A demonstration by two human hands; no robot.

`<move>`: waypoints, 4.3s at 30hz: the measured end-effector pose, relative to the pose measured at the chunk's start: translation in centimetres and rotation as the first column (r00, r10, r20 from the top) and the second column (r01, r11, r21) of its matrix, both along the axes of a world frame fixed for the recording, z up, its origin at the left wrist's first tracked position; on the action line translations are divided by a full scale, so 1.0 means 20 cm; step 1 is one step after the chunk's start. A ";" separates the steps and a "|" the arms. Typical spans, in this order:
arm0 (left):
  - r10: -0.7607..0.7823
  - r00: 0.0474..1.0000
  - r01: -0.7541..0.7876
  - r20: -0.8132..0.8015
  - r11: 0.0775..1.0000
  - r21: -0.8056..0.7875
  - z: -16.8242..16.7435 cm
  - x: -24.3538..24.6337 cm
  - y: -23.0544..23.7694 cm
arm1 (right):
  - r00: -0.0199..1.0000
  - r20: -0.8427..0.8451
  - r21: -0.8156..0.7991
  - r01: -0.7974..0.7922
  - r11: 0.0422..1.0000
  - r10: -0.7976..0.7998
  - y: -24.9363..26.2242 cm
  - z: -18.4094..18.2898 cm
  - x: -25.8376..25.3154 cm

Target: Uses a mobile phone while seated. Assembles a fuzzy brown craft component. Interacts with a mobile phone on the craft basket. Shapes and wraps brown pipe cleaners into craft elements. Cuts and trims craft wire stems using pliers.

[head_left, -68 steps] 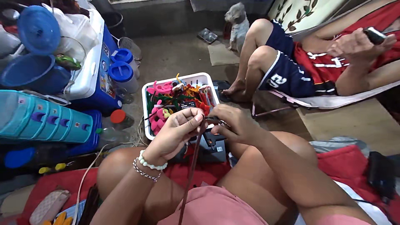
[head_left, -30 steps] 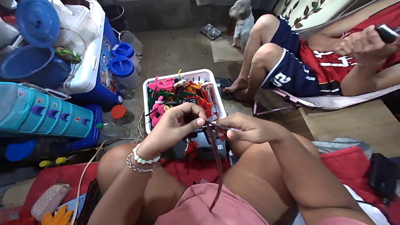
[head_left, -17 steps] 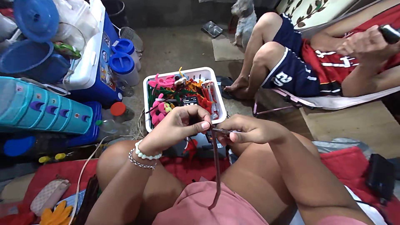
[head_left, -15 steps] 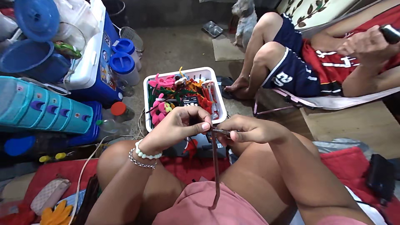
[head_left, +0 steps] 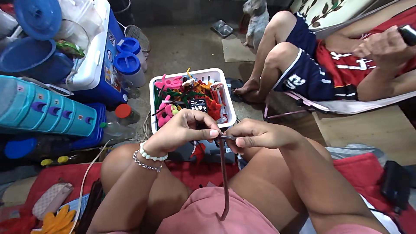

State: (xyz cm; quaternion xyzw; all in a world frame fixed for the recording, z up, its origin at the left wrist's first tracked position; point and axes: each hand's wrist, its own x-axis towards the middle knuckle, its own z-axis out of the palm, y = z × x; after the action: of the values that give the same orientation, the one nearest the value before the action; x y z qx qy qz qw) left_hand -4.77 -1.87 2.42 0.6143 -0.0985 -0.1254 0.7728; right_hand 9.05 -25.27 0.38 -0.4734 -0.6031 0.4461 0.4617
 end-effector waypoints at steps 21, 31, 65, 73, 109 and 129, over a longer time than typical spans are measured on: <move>0.042 0.999 -0.042 -0.009 0.999 0.009 0.01 -0.01 -0.01 | 0.992 0.094 0.053 0.074 0.996 -0.079 0.00 0.00 -0.01; -0.049 0.999 0.046 0.021 0.991 0.127 0.02 -0.01 0.00 | 0.991 0.129 0.028 0.013 1.000 -0.016 0.00 0.00 0.00; 0.041 0.996 -0.058 0.083 0.976 0.210 0.02 -0.01 -0.02 | 0.982 0.173 0.061 0.064 0.996 -0.074 0.00 0.00 0.02; 0.436 0.878 -0.477 0.197 0.829 0.292 0.01 -0.01 0.01 | 0.658 0.534 -0.120 0.681 0.722 -0.532 0.03 -0.03 0.14; 0.288 0.707 -0.663 0.646 0.589 0.462 -0.04 0.04 -0.02 | 0.229 0.705 0.498 0.513 0.699 -0.671 0.08 -0.01 -0.04; 0.262 0.659 -0.697 0.705 0.565 0.441 -0.05 0.03 -0.05 | 0.197 0.701 0.521 0.514 0.681 -0.685 0.07 0.02 -0.06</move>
State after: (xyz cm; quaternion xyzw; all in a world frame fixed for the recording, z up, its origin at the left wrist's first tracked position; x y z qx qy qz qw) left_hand -4.14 -2.85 1.42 0.8610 -0.0883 0.2638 0.4258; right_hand 7.83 -23.86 0.76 -0.7824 -0.5478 -0.1252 0.2684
